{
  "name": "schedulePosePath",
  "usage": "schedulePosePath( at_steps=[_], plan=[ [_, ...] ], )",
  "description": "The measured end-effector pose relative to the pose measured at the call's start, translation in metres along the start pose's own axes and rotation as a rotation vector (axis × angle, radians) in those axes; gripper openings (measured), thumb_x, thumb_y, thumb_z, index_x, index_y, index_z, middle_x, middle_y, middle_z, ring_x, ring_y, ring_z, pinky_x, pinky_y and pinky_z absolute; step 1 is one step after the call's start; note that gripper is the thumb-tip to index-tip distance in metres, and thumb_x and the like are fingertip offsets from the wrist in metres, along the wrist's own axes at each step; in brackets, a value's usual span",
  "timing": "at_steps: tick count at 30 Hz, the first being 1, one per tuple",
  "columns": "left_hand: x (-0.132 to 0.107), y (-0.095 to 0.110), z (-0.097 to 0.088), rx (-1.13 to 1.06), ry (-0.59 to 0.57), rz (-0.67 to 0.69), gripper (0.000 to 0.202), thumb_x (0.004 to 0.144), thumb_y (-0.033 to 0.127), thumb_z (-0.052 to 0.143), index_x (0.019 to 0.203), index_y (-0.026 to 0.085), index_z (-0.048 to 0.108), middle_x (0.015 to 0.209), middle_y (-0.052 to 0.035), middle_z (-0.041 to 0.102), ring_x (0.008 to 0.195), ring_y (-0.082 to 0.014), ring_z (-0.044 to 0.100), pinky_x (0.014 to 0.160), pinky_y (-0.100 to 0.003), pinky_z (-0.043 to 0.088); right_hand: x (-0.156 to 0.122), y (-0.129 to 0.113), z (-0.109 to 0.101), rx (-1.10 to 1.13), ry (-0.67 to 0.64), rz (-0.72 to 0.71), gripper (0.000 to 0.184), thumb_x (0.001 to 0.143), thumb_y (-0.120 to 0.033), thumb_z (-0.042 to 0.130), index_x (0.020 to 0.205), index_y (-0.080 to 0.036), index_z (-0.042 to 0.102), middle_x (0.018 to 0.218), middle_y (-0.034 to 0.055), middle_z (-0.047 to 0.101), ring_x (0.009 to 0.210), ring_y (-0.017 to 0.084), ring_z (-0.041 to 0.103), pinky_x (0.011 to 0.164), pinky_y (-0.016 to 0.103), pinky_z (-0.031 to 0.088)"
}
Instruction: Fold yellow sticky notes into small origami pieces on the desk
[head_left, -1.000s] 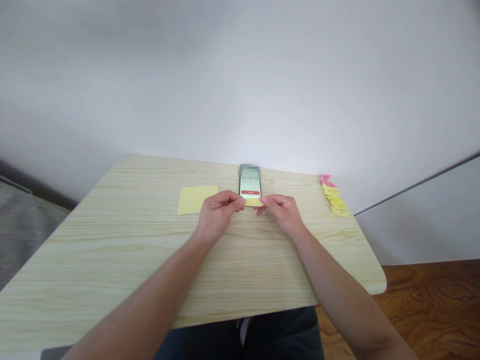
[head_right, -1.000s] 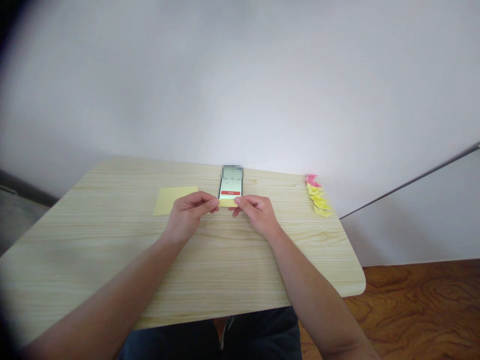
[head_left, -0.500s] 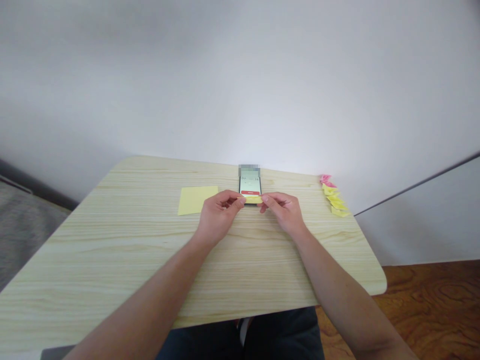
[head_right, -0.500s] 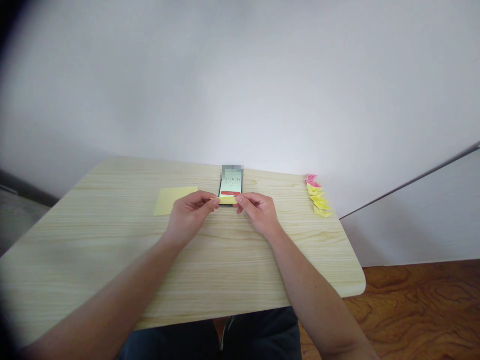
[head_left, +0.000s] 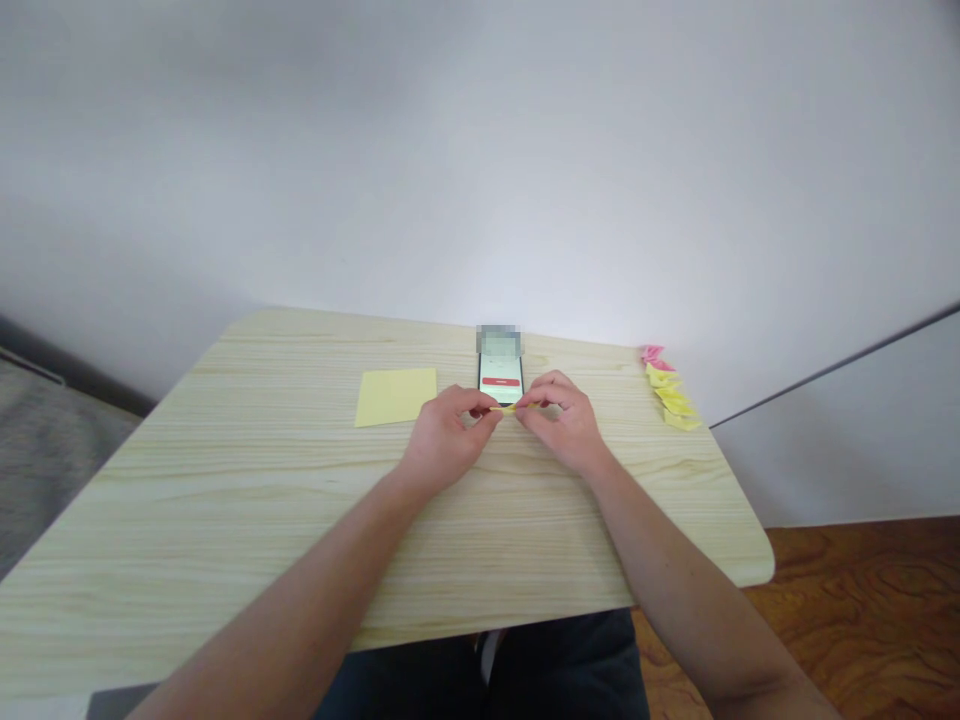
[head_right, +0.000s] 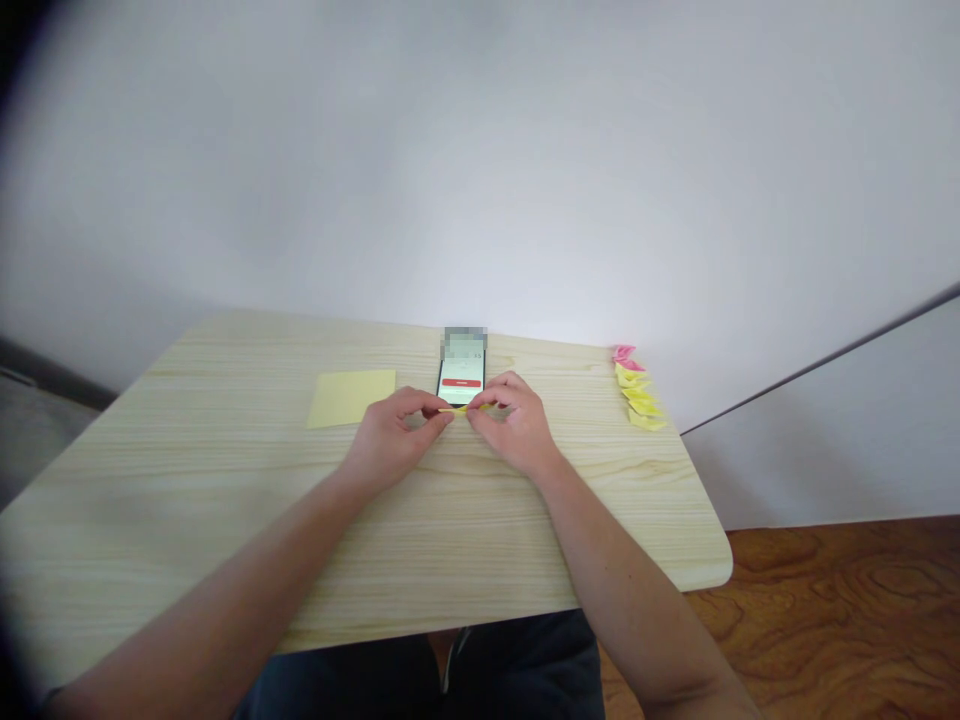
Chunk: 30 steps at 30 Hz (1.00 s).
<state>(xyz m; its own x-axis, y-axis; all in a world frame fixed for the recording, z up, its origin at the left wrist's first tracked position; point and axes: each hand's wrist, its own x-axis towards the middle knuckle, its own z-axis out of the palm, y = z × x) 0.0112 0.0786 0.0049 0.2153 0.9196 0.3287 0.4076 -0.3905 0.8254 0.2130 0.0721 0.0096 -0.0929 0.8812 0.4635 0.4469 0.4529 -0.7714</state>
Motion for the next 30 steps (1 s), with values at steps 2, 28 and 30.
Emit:
schedulePosePath(
  at_steps=[2,28,30],
  plan=[
    [0.0002,0.0,-0.0008,0.056,-0.038,0.009,0.012,0.086,0.031,0.068,0.089,0.024,0.077,0.088,-0.0025,0.072,0.087,-0.0197,0.064,0.075,-0.032,0.048,-0.0003,0.0011,0.0006,-0.017,-0.048,0.018,0.009,0.079,-0.015,0.072,0.082,-0.023,0.075,0.088,0.0011,0.064,0.083,0.016,0.061,0.074,0.032,0.047],
    [-0.0003,-0.0002,-0.0004,0.326,-0.145,0.056,0.009,0.08,0.025,0.066,0.084,0.025,0.075,0.08,-0.0003,0.073,0.092,-0.0245,0.06,0.086,-0.041,0.044,-0.0037,-0.0023,-0.002,-0.309,-0.26,0.022,0.009,0.076,-0.016,0.072,0.082,-0.022,0.073,0.084,0.0006,0.061,0.08,0.016,0.057,0.069,0.029,0.044],
    [-0.0001,-0.0021,-0.0001,0.278,-0.138,0.074,0.02,0.078,0.02,0.065,0.093,0.026,0.076,0.087,0.0003,0.074,0.094,-0.0236,0.061,0.086,-0.039,0.046,-0.0039,-0.0017,-0.0015,-0.314,-0.265,0.016,0.008,0.077,-0.016,0.072,0.082,-0.022,0.073,0.084,0.0008,0.061,0.082,0.017,0.058,0.07,0.029,0.044]
  ],
)
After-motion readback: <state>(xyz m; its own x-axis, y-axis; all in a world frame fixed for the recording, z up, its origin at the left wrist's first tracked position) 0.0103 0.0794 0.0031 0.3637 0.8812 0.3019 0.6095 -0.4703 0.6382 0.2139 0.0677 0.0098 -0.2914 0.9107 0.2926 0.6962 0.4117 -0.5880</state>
